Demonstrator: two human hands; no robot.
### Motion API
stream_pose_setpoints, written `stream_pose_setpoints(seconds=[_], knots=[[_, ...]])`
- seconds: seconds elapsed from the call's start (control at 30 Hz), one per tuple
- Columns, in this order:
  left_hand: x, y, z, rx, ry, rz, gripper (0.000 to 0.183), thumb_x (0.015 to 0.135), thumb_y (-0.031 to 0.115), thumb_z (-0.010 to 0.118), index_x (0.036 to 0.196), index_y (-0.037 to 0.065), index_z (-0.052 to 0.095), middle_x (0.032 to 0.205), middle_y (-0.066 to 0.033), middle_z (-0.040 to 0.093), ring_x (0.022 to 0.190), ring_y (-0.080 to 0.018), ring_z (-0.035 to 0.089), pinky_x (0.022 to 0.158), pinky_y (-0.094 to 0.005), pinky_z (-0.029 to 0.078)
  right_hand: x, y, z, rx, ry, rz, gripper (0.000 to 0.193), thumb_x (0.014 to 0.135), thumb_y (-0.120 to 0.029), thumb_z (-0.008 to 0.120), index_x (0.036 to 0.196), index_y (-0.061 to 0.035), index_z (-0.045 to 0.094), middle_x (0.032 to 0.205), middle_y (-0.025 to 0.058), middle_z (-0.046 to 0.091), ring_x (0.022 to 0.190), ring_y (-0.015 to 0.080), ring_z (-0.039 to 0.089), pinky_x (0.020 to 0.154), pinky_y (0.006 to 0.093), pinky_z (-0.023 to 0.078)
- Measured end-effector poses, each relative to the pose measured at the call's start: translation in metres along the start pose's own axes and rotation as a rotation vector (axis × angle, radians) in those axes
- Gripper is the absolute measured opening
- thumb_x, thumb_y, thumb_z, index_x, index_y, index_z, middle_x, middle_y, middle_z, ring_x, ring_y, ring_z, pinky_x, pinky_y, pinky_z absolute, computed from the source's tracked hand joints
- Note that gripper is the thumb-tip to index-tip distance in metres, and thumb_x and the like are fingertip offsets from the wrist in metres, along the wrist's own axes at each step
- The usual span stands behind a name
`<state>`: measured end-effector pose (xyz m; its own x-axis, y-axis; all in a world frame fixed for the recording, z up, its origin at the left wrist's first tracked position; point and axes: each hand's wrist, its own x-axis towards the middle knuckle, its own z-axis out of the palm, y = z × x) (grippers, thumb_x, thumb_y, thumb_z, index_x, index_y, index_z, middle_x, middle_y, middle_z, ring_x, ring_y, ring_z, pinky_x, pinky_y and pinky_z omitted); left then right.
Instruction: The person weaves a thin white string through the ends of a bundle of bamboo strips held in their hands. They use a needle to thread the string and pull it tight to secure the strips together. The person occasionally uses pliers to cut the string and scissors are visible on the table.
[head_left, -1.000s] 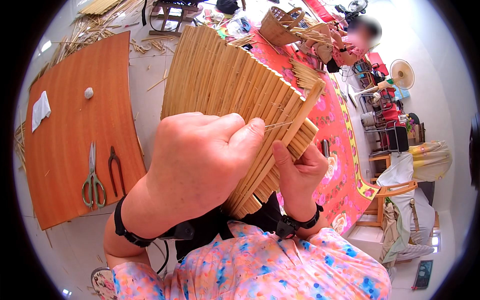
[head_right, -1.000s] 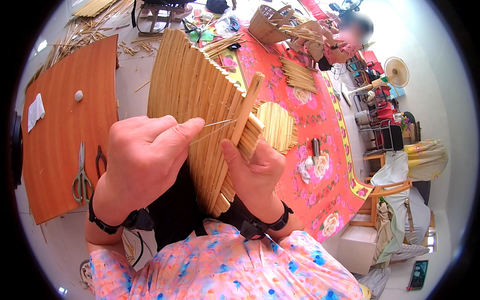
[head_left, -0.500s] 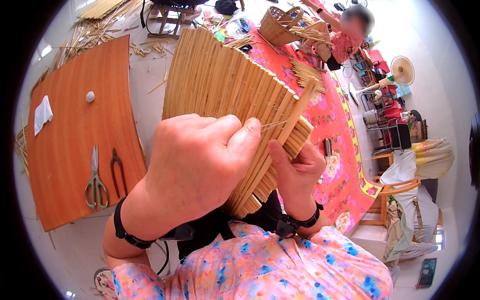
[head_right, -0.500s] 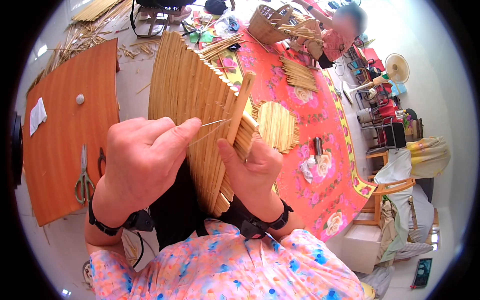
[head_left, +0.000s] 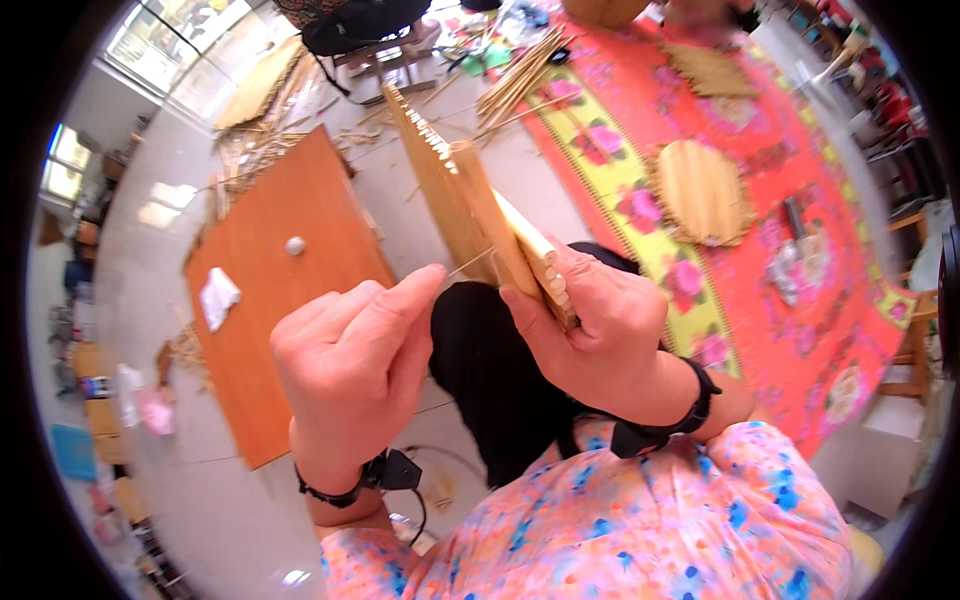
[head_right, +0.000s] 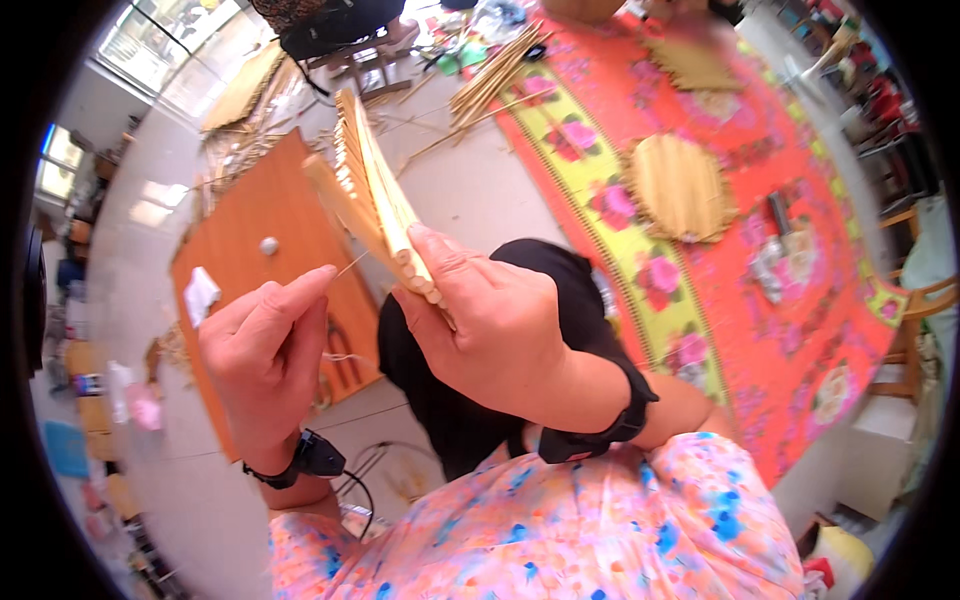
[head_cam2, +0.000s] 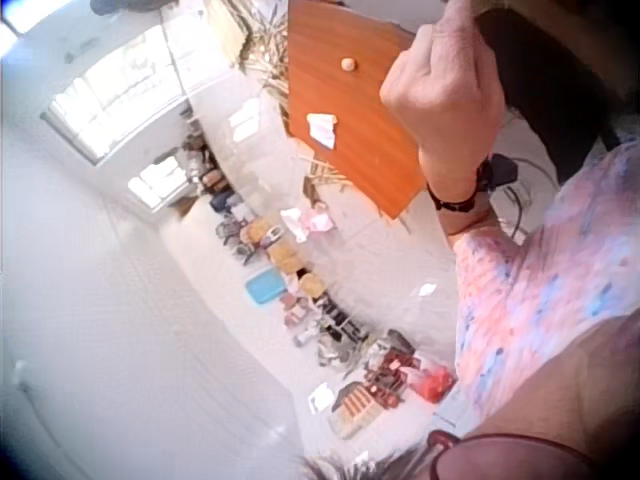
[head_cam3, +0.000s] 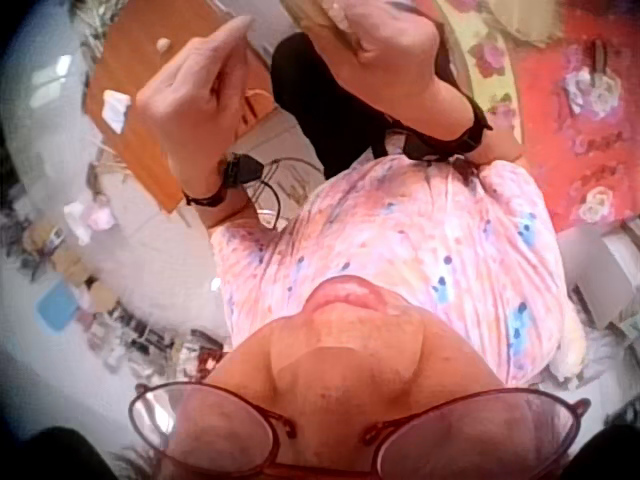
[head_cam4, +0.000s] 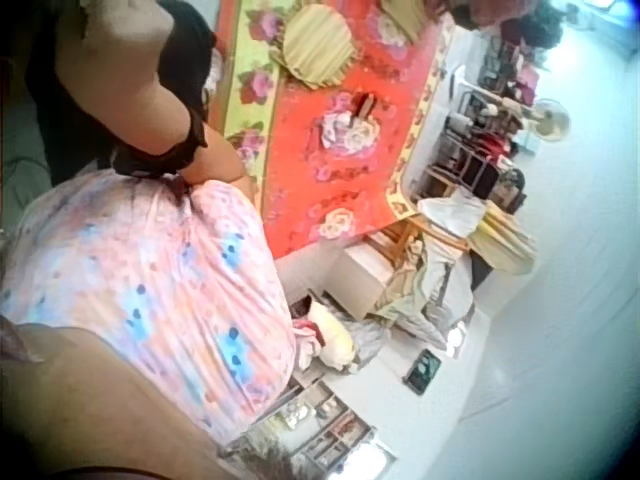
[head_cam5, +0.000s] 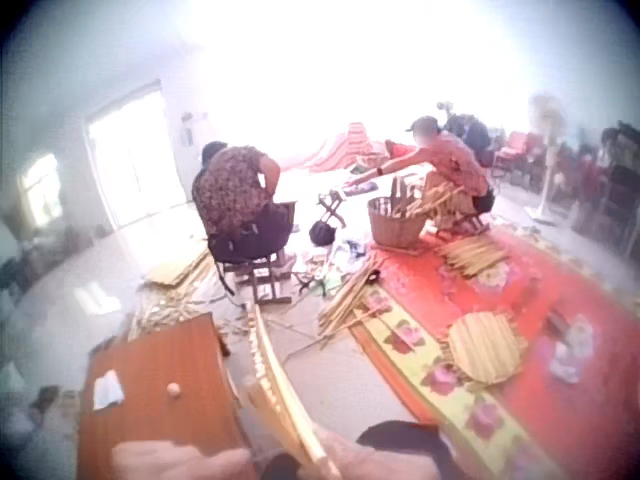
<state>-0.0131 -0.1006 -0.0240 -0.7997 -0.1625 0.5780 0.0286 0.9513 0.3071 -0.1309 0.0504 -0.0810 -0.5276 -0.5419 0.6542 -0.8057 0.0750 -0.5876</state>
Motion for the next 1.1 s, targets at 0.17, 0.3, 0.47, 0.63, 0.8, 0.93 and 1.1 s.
stream_pose_setpoints(seconds=[0.17, 0.3, 0.47, 0.63, 0.8, 0.93, 1.1], knots=[[-0.019, 0.008, -0.024, -0.026, -0.066, -0.181, 0.025, 0.073, -0.013, 0.066, 0.094, 0.000, 0.071, 0.054, -0.0041, 0.047, 0.046, -0.0116, 0.045, 0.044, -0.0257, 0.032, -0.012, -0.010, 0.021, 0.075, 0.032, -0.141, 0.043, 0.075, -0.005, 0.068, 0.114, 0.0104, 0.060, 0.096, 0.0236, 0.068, 0.081, 0.0311, 0.070, 0.068, 0.0338, 0.058], [-0.020, 0.013, -0.029, -0.002, -0.104, -0.202, 0.025, 0.074, -0.014, 0.065, 0.096, -0.002, 0.071, 0.054, -0.0029, 0.048, 0.047, -0.0094, 0.045, 0.045, -0.0242, 0.031, -0.015, -0.011, 0.026, 0.069, 0.048, -0.161, 0.042, 0.076, -0.008, 0.059, 0.112, 0.0139, 0.060, 0.094, 0.0285, 0.067, 0.082, 0.0340, 0.070, 0.072, 0.0372, 0.059], [-0.019, 0.018, -0.031, 0.043, -0.142, -0.239, 0.026, 0.075, -0.013, 0.065, 0.098, -0.002, 0.071, 0.058, -0.0030, 0.052, 0.049, -0.0092, 0.045, 0.045, -0.0233, 0.029, -0.014, -0.006, 0.023, 0.073, 0.063, -0.197, 0.045, 0.073, -0.010, 0.057, 0.111, 0.0148, 0.060, 0.094, 0.0301, 0.066, 0.080, 0.0346, 0.070, 0.073, 0.0365, 0.058], [-0.016, 0.024, -0.031, 0.057, -0.147, -0.277, 0.025, 0.077, -0.012, 0.066, 0.098, -0.002, 0.071, 0.059, -0.0022, 0.052, 0.050, -0.0076, 0.044, 0.046, -0.0224, 0.028, -0.014, -0.003, 0.022, 0.094, 0.070, -0.190, 0.045, 0.073, -0.010, 0.057, 0.110, 0.0151, 0.060, 0.095, 0.0309, 0.066, 0.079, 0.0361, 0.069, 0.072, 0.0358, 0.058], [-0.009, 0.026, -0.032, 0.074, -0.173, -0.278, 0.024, 0.077, -0.012, 0.066, 0.098, -0.002, 0.071, 0.060, -0.0020, 0.052, 0.051, -0.0071, 0.043, 0.047, -0.0221, 0.028, -0.012, -0.001, 0.020, 0.114, 0.087, -0.166, 0.045, 0.073, -0.010, 0.058, 0.109, 0.0152, 0.061, 0.094, 0.0311, 0.066, 0.078, 0.0366, 0.069, 0.070, 0.0362, 0.058], [-0.009, 0.024, -0.033, 0.080, -0.183, -0.268, 0.023, 0.077, -0.011, 0.067, 0.097, -0.001, 0.071, 0.059, -0.0022, 0.051, 0.050, -0.0076, 0.042, 0.046, -0.0228, 0.027, -0.013, 0.000, 0.020, 0.121, 0.108, -0.160, 0.043, 0.074, -0.011, 0.058, 0.108, 0.0143, 0.061, 0.094, 0.0305, 0.066, 0.077, 0.0365, 0.069, 0.069, 0.0361, 0.058], [-0.013, 0.021, -0.032, 0.118, -0.182, -0.233, 0.023, 0.076, -0.010, 0.068, 0.096, 0.000, 0.072, 0.057, -0.0025, 0.050, 0.048, -0.0087, 0.042, 0.046, -0.0240, 0.026, -0.013, -0.003, 0.018, 0.133, 0.095, -0.109, 0.042, 0.074, -0.012, 0.059, 0.109, 0.0120, 0.062, 0.095, 0.0292, 0.066, 0.077, 0.0355, 0.069, 0.065, 0.0351, 0.058]])
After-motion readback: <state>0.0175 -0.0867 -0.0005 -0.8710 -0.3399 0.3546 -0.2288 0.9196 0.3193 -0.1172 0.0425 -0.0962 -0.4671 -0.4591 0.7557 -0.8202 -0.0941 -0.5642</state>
